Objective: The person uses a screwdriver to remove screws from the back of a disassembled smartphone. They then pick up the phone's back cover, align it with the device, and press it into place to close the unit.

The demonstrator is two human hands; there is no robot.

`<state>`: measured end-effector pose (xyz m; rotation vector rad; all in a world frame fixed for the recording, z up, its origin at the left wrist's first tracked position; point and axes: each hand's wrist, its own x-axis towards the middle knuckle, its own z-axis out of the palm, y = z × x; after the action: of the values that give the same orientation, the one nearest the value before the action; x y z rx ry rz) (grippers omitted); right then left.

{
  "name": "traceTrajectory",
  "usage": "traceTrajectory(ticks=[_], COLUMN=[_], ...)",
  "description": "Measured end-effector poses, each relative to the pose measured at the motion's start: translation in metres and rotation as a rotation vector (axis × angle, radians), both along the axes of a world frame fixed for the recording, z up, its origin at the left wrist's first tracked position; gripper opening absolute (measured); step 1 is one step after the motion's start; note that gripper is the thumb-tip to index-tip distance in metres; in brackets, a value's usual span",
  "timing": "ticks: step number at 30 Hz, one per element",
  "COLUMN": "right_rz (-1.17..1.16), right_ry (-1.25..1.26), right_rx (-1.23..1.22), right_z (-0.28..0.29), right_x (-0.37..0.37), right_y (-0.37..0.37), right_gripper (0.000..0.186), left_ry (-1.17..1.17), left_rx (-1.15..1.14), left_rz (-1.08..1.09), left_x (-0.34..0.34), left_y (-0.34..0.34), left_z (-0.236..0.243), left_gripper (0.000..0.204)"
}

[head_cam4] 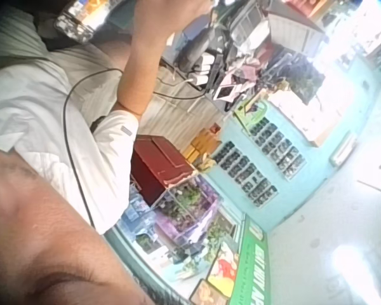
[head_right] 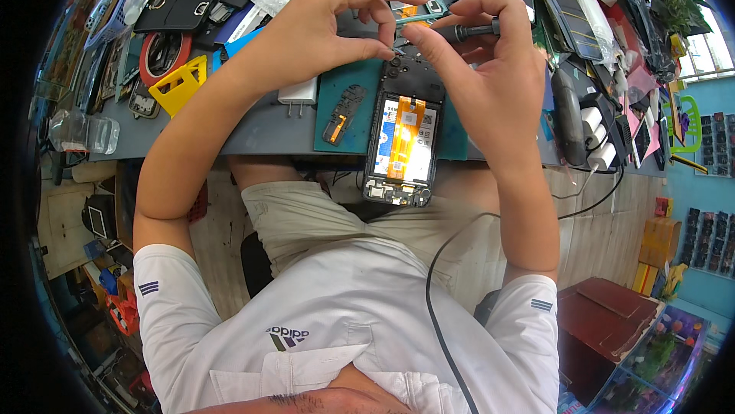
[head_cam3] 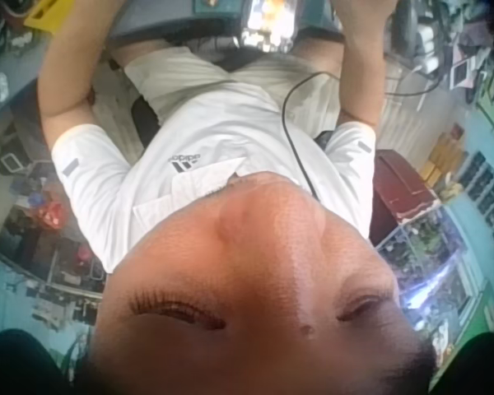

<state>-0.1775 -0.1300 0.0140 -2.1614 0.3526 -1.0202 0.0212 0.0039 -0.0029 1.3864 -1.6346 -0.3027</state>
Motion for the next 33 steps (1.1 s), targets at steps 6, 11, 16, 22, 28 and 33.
traceTrajectory(ticks=[6, 11, 16, 22, 28, 33], right_rz=[0.017, 0.021, 0.026, 0.026, 0.033, 0.041], right_ry=[0.002, -0.026, -0.040, -0.046, -0.054, -0.075], right_rx=[0.014, 0.058, 0.059, 0.064, 0.086, 0.011], right_z=[0.0000, -0.0016, -0.0024, -0.0022, -0.0011, -0.0034], right_x=[0.0008, 0.0013, 0.0015, 0.0017, 0.0018, 0.0037], right_y=[0.0013, 0.0005, -0.0003, -0.0013, 0.0013, 0.0008], right_gripper=[0.049, 0.048, 0.048, 0.047, 0.046, 0.046], left_ry=[0.149, 0.151, 0.136, 0.118, 0.131, 0.140], left_rx=[0.036, 0.043, 0.040, 0.025, 0.018, 0.013], left_rz=[-0.042, -0.043, -0.038, -0.030, -0.041, -0.030], left_x=[-0.0009, -0.0021, -0.0021, -0.0024, -0.0022, -0.0040], left_y=[-0.0004, 0.0003, -0.0001, -0.0007, -0.0006, -0.0007], left_z=[0.0002, 0.0022, 0.0014, 0.0006, -0.0001, 0.0004], left_gripper=[0.063, 0.066, 0.067, 0.067, 0.065, 0.065])
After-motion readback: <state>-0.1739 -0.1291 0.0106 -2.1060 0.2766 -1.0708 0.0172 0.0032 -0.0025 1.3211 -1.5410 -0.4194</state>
